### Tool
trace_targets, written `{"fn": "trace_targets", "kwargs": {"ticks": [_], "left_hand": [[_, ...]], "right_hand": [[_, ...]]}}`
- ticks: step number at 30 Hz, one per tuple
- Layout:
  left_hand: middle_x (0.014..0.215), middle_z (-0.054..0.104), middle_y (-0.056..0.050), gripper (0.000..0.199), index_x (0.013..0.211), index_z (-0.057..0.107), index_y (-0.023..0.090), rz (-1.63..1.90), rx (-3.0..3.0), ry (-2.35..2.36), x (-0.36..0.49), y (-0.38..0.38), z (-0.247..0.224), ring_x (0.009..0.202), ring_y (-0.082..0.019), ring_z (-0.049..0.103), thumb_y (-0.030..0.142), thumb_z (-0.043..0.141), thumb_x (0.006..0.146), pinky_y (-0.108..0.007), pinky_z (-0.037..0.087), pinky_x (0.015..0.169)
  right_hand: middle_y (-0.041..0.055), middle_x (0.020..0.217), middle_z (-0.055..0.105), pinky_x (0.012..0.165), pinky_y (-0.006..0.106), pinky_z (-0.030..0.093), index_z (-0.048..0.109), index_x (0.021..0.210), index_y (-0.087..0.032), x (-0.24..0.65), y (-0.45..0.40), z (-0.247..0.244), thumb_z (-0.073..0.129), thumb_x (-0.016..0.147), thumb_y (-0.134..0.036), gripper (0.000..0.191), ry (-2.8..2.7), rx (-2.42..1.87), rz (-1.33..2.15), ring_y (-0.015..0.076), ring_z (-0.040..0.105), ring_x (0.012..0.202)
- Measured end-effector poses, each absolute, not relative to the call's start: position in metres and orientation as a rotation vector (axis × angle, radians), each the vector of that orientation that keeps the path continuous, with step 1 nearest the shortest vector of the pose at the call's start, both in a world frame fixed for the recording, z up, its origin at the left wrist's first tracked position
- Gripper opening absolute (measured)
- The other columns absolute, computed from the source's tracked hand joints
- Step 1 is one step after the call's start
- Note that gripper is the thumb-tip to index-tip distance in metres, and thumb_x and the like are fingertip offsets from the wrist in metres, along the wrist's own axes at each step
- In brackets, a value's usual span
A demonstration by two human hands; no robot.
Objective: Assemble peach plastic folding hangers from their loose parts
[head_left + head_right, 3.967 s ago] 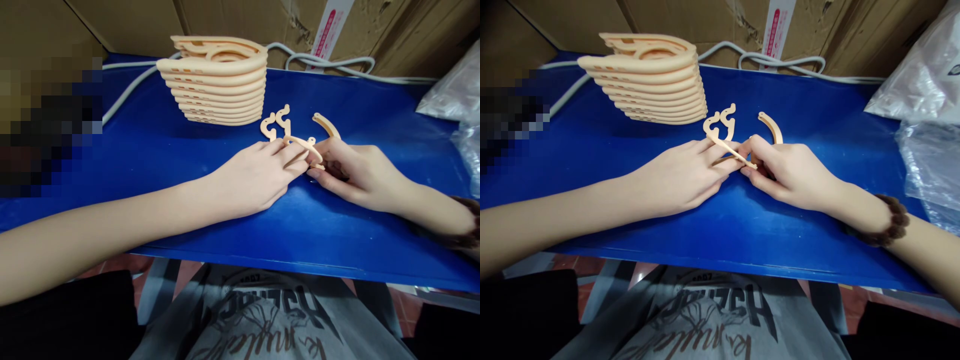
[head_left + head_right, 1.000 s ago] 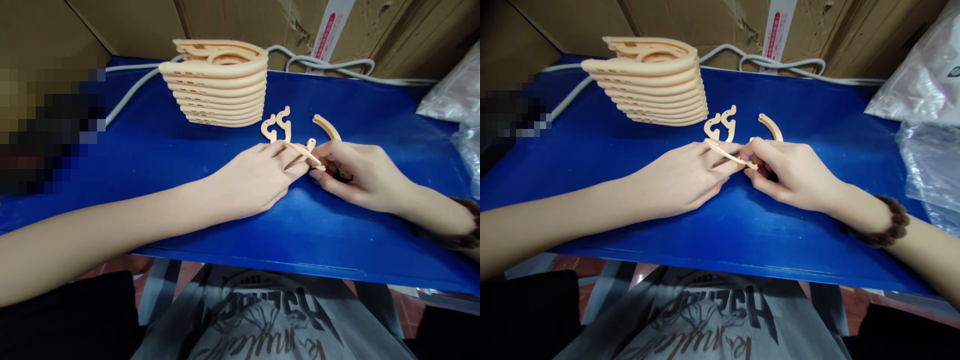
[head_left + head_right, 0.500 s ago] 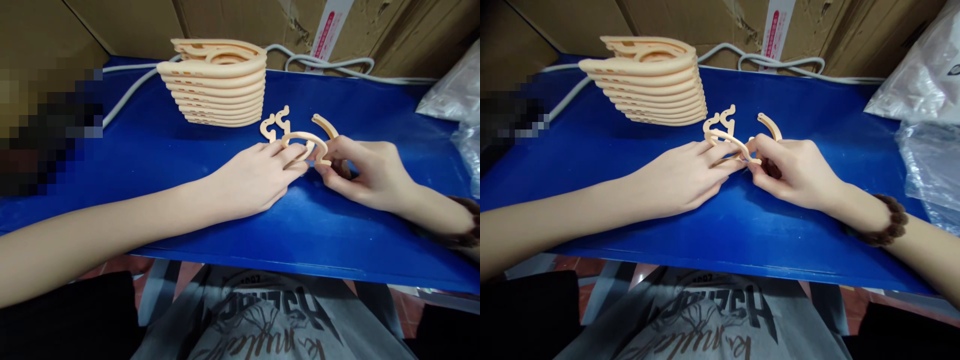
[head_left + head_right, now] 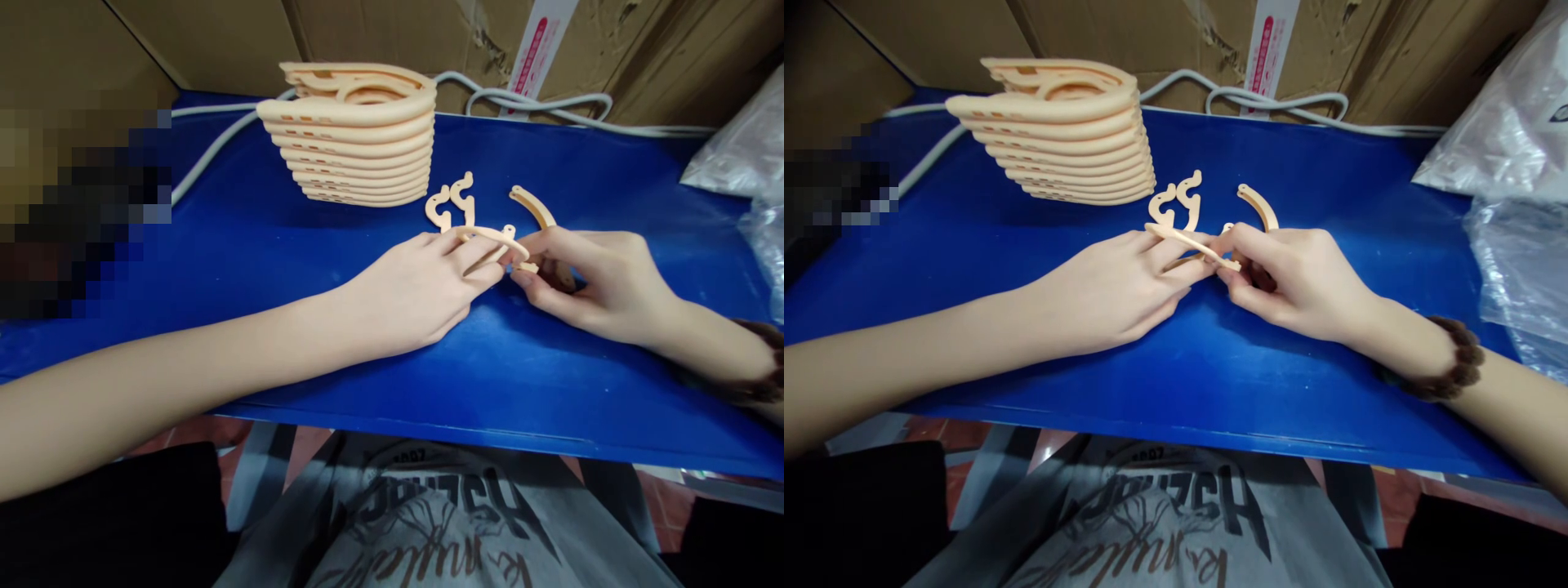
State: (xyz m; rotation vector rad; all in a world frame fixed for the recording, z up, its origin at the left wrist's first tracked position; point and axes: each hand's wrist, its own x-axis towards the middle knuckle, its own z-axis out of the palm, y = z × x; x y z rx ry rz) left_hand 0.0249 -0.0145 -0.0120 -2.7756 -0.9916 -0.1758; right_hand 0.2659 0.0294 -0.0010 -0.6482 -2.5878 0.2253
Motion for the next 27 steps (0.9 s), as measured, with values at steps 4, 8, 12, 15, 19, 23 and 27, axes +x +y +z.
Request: {"fn": "trace_targets", "kwargs": {"ticks": [4,8,12,15,19,23,27], "left_hand": [[0.156,0.055,-0.019,0.05,0.152,0.051,0.008,-0.204,-2.773,-0.991,0.0245,-0.0144,-0.0134,0.125,-0.034,0.063,0.014,0.042,0.104,-0.047,0.056,0.103],[0.152,0.058,-0.021,0.048,0.15,0.053,0.008,-0.24,-2.77,-0.978,0.024,-0.0143,-0.0149,0.125,-0.034,0.064,0.014,0.043,0.104,-0.047,0.056,0.103],[0.149,0.059,-0.022,0.045,0.147,0.055,0.007,-0.253,-2.764,-0.966,0.0239,-0.0144,-0.0148,0.127,-0.033,0.063,0.014,0.045,0.103,-0.045,0.054,0.105],[0.15,0.059,-0.021,0.046,0.147,0.055,0.008,-0.245,-2.773,-0.973,0.024,-0.0146,-0.0136,0.129,-0.033,0.062,0.014,0.045,0.103,-0.044,0.054,0.106],[0.151,0.058,-0.021,0.047,0.15,0.053,0.009,-0.227,-2.774,-0.987,0.0241,-0.0148,-0.0126,0.13,-0.032,0.062,0.015,0.045,0.103,-0.044,0.053,0.107],[0.151,0.059,-0.02,0.047,0.149,0.054,0.009,-0.232,-2.764,-0.98,0.0239,-0.0148,-0.0131,0.13,-0.032,0.063,0.015,0.044,0.104,-0.044,0.054,0.107],[0.151,0.059,-0.021,0.046,0.149,0.054,0.008,-0.233,-2.76,-0.974,0.0238,-0.0147,-0.0139,0.13,-0.034,0.063,0.015,0.043,0.105,-0.045,0.055,0.107]], "right_hand": [[-0.0034,0.066,0.063,0.054,0.03,0.044,0.065,0.105,-0.025,0.2655,0.0286,0.0002,0.059,0.098,-0.025,0.009,-2.599,-0.687,0.225,0.0148,0.058,0.054],[-0.0016,0.068,0.064,0.056,0.033,0.046,0.066,0.104,-0.028,0.265,0.0279,0.0002,0.058,0.099,-0.03,0.01,-2.607,-0.77,0.267,0.0175,0.062,0.058],[-0.0041,0.065,0.06,0.052,0.029,0.041,0.065,0.105,-0.023,0.2656,0.0292,-0.0011,0.059,0.099,-0.025,0.009,-2.599,-0.672,0.227,0.0124,0.054,0.052],[-0.0064,0.062,0.057,0.05,0.026,0.038,0.066,0.105,-0.021,0.2662,0.0308,-0.002,0.061,0.098,-0.023,0.009,-2.582,-0.617,0.212,0.0098,0.049,0.048],[-0.0053,0.066,0.061,0.052,0.026,0.039,0.066,0.107,-0.021,0.2667,0.0318,-0.0027,0.06,0.099,-0.024,0.01,-2.592,-0.61,0.177,0.0102,0.051,0.05],[-0.004,0.071,0.066,0.056,0.027,0.043,0.066,0.11,-0.024,0.2674,0.0309,-0.0037,0.059,0.099,-0.027,0.013,-2.608,-0.653,0.181,0.0122,0.059,0.056],[-0.0038,0.07,0.065,0.057,0.029,0.045,0.067,0.11,-0.027,0.2673,0.0296,-0.0038,0.059,0.099,-0.029,0.013,-2.618,-0.712,0.228,0.0141,0.061,0.057]]}}
